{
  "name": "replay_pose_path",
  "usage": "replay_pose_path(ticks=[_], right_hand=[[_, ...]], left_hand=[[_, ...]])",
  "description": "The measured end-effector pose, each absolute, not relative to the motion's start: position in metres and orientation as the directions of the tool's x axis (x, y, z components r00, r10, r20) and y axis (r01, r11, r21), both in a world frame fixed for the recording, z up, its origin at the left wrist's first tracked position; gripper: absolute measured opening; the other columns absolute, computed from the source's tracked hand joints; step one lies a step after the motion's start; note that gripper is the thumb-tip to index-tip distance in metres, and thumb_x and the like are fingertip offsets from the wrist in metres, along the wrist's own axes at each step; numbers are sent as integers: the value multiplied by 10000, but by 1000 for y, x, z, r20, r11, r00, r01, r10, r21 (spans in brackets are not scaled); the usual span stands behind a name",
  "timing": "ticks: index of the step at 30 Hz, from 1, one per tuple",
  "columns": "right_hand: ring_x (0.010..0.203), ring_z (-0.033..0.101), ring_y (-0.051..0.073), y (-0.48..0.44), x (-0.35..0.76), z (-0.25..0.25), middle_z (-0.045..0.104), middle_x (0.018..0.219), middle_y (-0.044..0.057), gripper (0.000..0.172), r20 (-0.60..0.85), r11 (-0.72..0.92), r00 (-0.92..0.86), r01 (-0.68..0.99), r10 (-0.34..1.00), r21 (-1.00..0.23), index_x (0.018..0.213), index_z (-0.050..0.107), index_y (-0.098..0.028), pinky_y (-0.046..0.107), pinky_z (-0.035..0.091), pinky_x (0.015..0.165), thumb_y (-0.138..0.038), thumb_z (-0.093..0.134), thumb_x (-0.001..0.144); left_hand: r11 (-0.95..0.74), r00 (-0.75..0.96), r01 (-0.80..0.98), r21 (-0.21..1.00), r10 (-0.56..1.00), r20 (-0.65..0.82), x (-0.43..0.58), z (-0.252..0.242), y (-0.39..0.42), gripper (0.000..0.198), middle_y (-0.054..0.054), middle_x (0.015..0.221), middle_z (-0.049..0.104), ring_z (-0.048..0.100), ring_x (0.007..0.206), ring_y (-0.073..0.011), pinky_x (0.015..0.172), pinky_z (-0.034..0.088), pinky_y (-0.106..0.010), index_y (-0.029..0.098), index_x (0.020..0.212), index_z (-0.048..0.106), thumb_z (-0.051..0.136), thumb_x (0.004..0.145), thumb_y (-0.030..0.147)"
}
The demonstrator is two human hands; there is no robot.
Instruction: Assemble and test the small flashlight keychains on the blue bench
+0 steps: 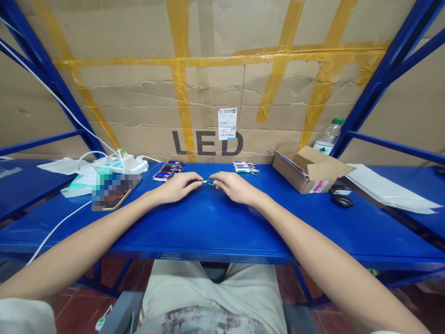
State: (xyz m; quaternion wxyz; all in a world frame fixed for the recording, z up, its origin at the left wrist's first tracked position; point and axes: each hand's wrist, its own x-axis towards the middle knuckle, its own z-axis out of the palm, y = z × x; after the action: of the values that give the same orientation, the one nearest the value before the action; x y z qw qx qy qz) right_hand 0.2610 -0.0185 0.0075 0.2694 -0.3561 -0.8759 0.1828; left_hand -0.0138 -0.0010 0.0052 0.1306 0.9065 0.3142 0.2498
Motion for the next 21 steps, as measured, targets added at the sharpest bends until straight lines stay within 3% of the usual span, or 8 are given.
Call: replay_pose_path(ticks=[7,15,21], right_hand=[[1111,710,293,-16,264,5,740,1201,139,395,349,735,-650,547,675,-401,1419,729,-223,444,551,1037,-343,493,1126],[1104,723,301,-12,267,0,744,1167,143,386,276,748,-696,599,663,-286,1389,751,-200,435,567,1012,-352,513,1126],[1197,710,301,11,291,-1,766,1298,147,361,296,692,-626,671,721,-267,1330,762,-198,429,526,1094,-362,518,1121]], left_hand=[[-759,675,476,444,639,369,-13,5,-3,345,-75,1264,793,744,1113,-251,1050,544,-387,217,1301,727,516,1133,432],[-805,745,489,337,586,318,-16,2,2,305,-98,1190,766,712,1106,-267,1013,537,-400,204,1204,758,561,1111,417],[-816,765,493,302,572,297,-18,-3,7,331,-99,1170,719,651,1120,-277,1030,503,-423,220,1236,778,577,1115,453]])
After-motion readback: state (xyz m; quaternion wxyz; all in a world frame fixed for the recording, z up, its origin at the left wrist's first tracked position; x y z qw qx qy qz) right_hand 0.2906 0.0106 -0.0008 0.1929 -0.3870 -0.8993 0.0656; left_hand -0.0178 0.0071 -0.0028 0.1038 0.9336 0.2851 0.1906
